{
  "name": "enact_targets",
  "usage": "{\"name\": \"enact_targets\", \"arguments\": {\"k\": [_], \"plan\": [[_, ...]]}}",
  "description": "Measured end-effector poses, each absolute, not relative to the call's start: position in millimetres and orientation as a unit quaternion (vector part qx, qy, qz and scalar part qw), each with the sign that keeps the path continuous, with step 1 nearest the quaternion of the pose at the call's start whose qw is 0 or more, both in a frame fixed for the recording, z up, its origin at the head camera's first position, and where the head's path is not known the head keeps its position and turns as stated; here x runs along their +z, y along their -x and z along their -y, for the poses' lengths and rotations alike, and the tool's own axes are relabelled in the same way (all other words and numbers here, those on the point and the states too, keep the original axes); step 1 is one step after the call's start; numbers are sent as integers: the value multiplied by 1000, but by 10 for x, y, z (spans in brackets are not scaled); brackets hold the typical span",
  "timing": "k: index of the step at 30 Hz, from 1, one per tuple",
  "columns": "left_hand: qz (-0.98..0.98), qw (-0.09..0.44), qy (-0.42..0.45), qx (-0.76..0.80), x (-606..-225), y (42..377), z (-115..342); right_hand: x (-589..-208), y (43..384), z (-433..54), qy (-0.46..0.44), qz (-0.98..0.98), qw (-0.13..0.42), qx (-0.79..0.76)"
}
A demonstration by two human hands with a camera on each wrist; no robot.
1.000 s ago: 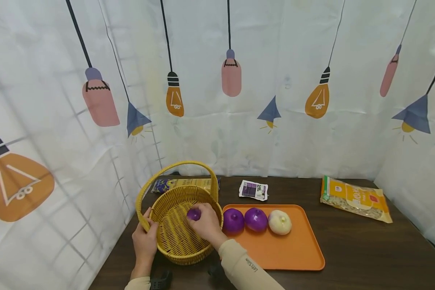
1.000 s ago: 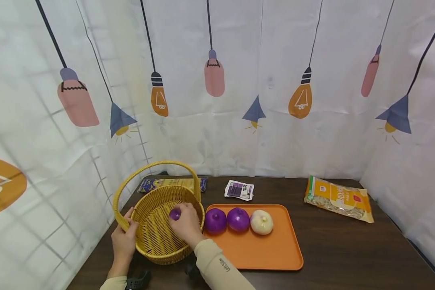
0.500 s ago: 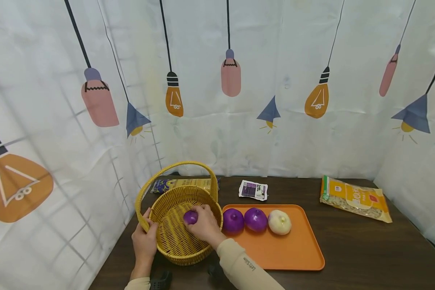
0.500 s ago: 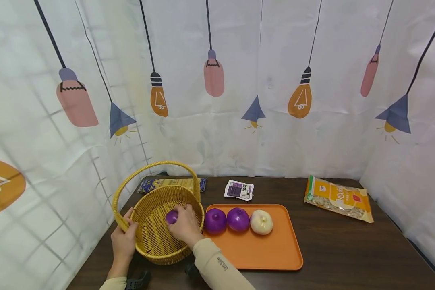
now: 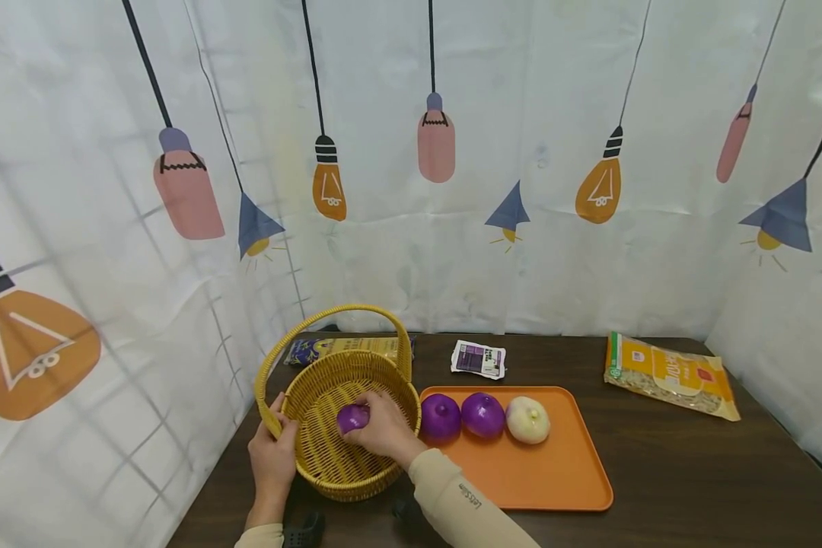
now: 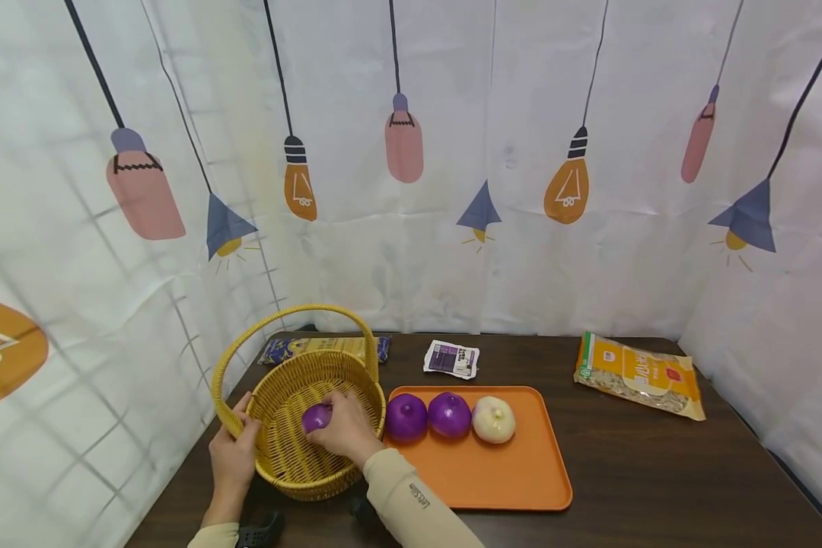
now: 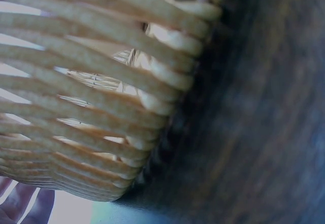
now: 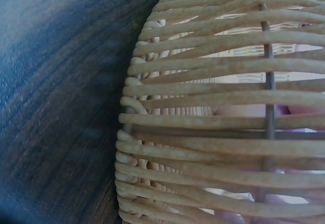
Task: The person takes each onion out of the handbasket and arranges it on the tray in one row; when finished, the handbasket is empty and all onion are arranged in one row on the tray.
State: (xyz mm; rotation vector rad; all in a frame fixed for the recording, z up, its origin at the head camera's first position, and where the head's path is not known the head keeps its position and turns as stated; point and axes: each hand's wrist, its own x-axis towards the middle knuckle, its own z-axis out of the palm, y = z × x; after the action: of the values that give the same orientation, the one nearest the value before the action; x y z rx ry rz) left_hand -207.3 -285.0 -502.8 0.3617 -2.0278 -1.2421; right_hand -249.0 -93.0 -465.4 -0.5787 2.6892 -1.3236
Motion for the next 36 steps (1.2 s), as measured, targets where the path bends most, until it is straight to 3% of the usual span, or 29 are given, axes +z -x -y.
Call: {"name": "enact_targets", "arguments": {"k": [17,36], "plan": [[789,364,-139,-475,-5049,2082,2854,-4650,2481,932,204,-889,72,-403],[787,365,-135,-478,-5048,2069,2844,-4599,2428,881,210,-855,1,-475]]}}
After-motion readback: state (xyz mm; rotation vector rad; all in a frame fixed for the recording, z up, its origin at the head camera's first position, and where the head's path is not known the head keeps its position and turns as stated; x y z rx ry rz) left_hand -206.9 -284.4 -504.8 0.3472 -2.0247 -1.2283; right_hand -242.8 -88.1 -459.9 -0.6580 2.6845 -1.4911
